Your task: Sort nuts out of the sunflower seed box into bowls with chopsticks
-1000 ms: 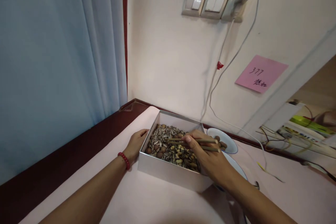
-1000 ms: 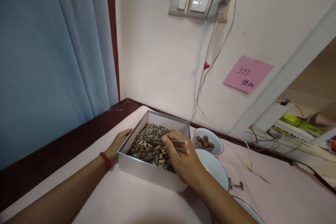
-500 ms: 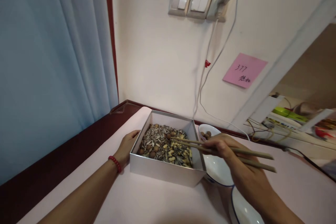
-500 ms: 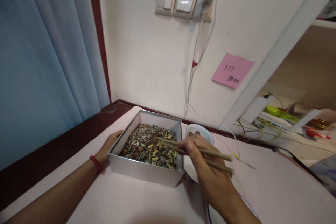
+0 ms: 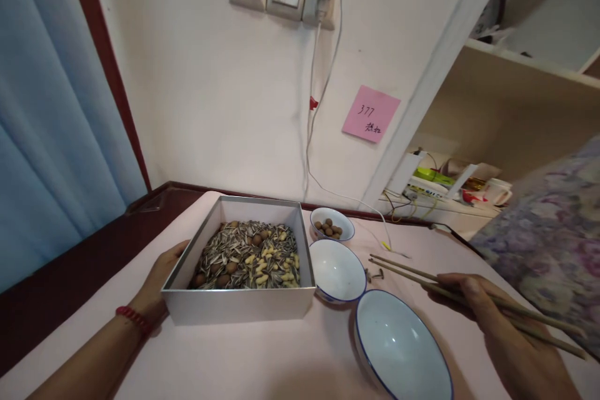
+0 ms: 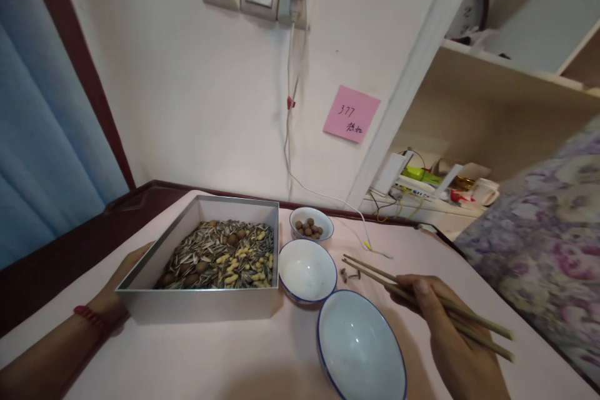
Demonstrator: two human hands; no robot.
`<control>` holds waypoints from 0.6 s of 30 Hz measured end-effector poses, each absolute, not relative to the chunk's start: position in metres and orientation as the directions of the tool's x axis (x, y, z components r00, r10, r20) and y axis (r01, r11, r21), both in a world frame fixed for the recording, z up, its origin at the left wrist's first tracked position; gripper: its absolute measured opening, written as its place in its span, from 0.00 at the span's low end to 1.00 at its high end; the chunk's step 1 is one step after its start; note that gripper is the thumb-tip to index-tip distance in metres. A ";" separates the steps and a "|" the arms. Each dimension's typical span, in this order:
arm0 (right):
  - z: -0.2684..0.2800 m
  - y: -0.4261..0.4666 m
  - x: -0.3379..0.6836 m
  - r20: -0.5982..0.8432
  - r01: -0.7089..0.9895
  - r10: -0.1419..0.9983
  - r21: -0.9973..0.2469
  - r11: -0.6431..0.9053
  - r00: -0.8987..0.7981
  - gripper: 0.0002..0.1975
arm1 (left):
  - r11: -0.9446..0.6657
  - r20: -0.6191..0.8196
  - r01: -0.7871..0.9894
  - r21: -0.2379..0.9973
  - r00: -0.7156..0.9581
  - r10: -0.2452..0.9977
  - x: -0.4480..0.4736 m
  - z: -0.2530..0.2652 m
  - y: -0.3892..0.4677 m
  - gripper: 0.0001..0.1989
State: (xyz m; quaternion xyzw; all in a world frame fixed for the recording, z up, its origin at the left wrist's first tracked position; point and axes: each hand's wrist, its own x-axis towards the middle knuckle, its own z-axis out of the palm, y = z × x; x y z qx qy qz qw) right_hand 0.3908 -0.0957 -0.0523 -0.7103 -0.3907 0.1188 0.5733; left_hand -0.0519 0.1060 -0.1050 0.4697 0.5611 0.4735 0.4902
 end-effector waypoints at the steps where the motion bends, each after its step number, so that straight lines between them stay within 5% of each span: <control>1: -0.053 -0.096 0.392 0.270 0.414 0.694 -0.909 -0.044 0.667 0.25 | 0.123 -0.122 0.026 0.992 -0.055 0.991 -0.052 -0.104 0.106 0.40; 9: -0.027 -0.076 0.357 0.422 0.422 0.686 -0.888 0.182 0.593 0.21 | 0.117 -0.118 -0.043 0.992 -0.028 0.993 -0.057 -0.116 0.113 0.34; 18: -0.003 -0.012 0.254 0.439 0.506 0.893 -0.795 0.333 0.102 0.16 | 0.101 -0.108 -0.134 0.986 -0.045 0.993 -0.054 -0.128 0.111 0.20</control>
